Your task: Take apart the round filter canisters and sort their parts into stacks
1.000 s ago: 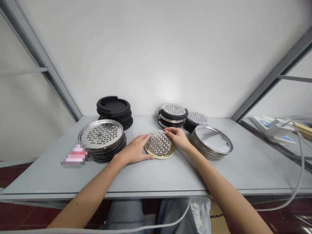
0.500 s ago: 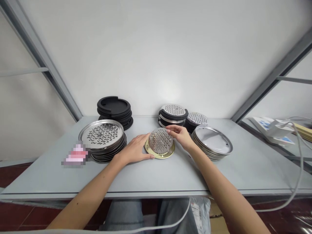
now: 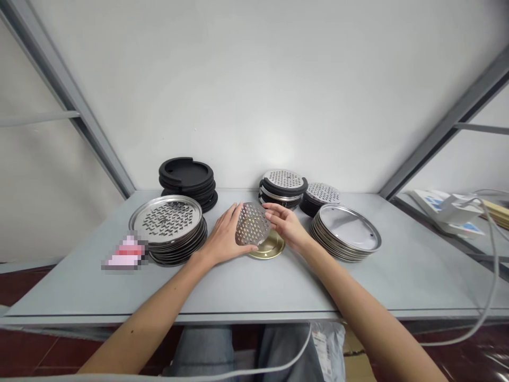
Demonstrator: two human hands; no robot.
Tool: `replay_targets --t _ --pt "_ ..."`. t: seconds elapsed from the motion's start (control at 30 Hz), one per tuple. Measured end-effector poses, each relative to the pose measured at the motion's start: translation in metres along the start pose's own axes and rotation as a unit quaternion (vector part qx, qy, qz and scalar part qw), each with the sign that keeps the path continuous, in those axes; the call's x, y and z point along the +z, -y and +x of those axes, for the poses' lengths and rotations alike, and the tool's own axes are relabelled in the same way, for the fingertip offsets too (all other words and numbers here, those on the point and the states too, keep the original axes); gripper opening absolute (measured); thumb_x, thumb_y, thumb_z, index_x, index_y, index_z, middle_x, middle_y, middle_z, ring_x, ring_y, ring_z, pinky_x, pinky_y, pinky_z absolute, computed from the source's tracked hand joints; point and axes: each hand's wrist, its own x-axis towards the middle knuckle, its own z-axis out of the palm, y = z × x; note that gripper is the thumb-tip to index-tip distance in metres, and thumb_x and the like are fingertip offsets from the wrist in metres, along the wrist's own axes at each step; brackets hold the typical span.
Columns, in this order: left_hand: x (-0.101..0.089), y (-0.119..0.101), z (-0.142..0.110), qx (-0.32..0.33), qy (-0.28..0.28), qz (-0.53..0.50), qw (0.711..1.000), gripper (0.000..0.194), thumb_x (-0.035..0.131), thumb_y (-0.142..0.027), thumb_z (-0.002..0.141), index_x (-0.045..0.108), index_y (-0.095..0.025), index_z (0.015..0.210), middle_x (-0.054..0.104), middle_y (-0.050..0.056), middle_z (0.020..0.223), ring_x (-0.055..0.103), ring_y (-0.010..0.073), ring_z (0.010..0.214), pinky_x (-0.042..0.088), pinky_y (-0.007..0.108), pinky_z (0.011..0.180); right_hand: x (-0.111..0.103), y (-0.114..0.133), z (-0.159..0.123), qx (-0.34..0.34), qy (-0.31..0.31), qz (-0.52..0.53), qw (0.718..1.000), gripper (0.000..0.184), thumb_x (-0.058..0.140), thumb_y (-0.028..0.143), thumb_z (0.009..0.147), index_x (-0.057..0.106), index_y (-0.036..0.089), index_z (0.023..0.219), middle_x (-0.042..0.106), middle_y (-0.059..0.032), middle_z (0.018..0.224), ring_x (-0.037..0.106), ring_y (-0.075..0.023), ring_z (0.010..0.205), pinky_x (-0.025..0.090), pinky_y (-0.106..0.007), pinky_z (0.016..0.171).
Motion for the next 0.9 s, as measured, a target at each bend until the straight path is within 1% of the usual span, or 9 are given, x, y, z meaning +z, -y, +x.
replay_targets --t 0.1,0.3,0.4,0.47,0.53,0.6,0.67,0.73,0.9 --pt "0.001 0.000 0.000 0.000 -0.002 -0.008 1.000 0.112 0.077 -0.051 0.064 0.012 -0.017 0.148 0.023 0.018 0.152 0.022 0.0338 0.141 0.027 0.048 0.113 0.000 0.000 -0.001 0.000 0.001 -0.006 1.000 0.041 0.081 0.034 0.063 0.067 0.021 0.100 0.065 -0.0024 0.090 0.060 -0.0135 0.080 0.047 -0.024 0.066" --pt "0.002 -0.006 -0.001 0.007 -0.017 0.009 1.000 0.112 0.072 -0.050 0.068 0.003 -0.014 0.149 0.021 0.018 0.153 0.024 0.0326 0.140 0.029 0.046 0.112 -0.002 0.001 0.000 -0.006 -0.013 -0.025 1.000 0.043 0.080 0.038 0.062 0.066 0.020 0.098 0.068 -0.0041 0.092 0.062 -0.0150 0.082 0.048 -0.026 0.069" --pt "0.000 -0.008 0.000 -0.004 -0.018 0.015 1.000 0.115 0.073 -0.053 0.066 0.003 -0.014 0.149 0.031 0.019 0.148 0.034 0.0344 0.134 0.033 0.047 0.108 -0.005 0.000 0.003 -0.012 -0.013 -0.067 0.998 0.043 0.075 0.041 0.067 0.064 0.019 0.102 0.068 -0.0048 0.093 0.063 -0.0158 0.081 0.050 -0.028 0.069" --pt "0.000 -0.006 0.001 -0.028 -0.024 0.023 0.999 0.118 0.073 -0.057 0.064 0.004 -0.013 0.149 0.040 0.020 0.141 0.041 0.0364 0.129 0.037 0.049 0.104 -0.007 -0.001 0.003 -0.039 -0.021 -0.139 0.989 0.038 0.067 0.042 0.074 0.063 0.018 0.103 0.068 -0.0060 0.092 0.063 -0.0170 0.081 0.051 -0.029 0.069" --pt "0.000 -0.005 0.003 -0.062 -0.033 0.032 0.997 0.117 0.071 -0.060 0.065 0.006 -0.011 0.148 0.046 0.022 0.136 0.045 0.0379 0.125 0.039 0.049 0.101 -0.011 -0.002 0.003 -0.106 -0.034 -0.267 0.957 0.030 0.060 0.039 0.080 0.064 0.018 0.102 0.068 -0.0074 0.094 0.062 -0.0185 0.084 0.051 -0.031 0.072" --pt "0.001 -0.003 0.007 -0.104 -0.046 0.031 0.993 0.114 0.068 -0.062 0.068 0.009 -0.007 0.148 0.049 0.023 0.131 0.048 0.0377 0.122 0.042 0.046 0.098 -0.016 -0.001 0.001 -0.182 -0.025 -0.408 0.894 0.022 0.055 0.031 0.083 0.065 0.018 0.099 0.068 -0.0082 0.096 0.061 -0.0194 0.087 0.049 -0.033 0.077" --pt "0.001 -0.003 0.013 -0.153 -0.051 0.024 0.987 0.109 0.063 -0.065 0.071 0.011 -0.004 0.146 0.053 0.024 0.127 0.052 0.0371 0.119 0.044 0.044 0.094 -0.021 0.001 -0.001 -0.225 -0.004 -0.504 0.833 0.020 0.051 0.022 0.084 0.067 0.018 0.097 0.068 -0.0083 0.096 0.061 -0.0196 0.088 0.048 -0.033 0.080" --pt "0.001 -0.005 0.021 -0.195 -0.045 0.029 0.979 0.106 0.059 -0.068 0.073 0.014 -0.004 0.145 0.055 0.025 0.125 0.054 0.0377 0.117 0.046 0.043 0.090 -0.027 0.003 -0.001 -0.232 0.000 -0.554 0.799 0.022 0.049 0.018 0.084 0.068 0.018 0.096 0.069 -0.0083 0.095 0.062 -0.0198 0.086 0.047 -0.032 0.080" --pt "0.006 -0.007 0.043 -0.239 -0.002 0.089 0.967 0.101 0.058 -0.072 0.069 0.028 -0.006 0.139 0.055 0.027 0.123 0.052 0.0425 0.117 0.043 0.047 0.089 -0.044 0.010 0.002 -0.184 0.008 -0.634 0.751 0.030 0.044 0.011 0.086 0.069 0.016 0.100 0.071 -0.0095 0.102 0.064 -0.0207 0.091 0.045 -0.029 0.082"
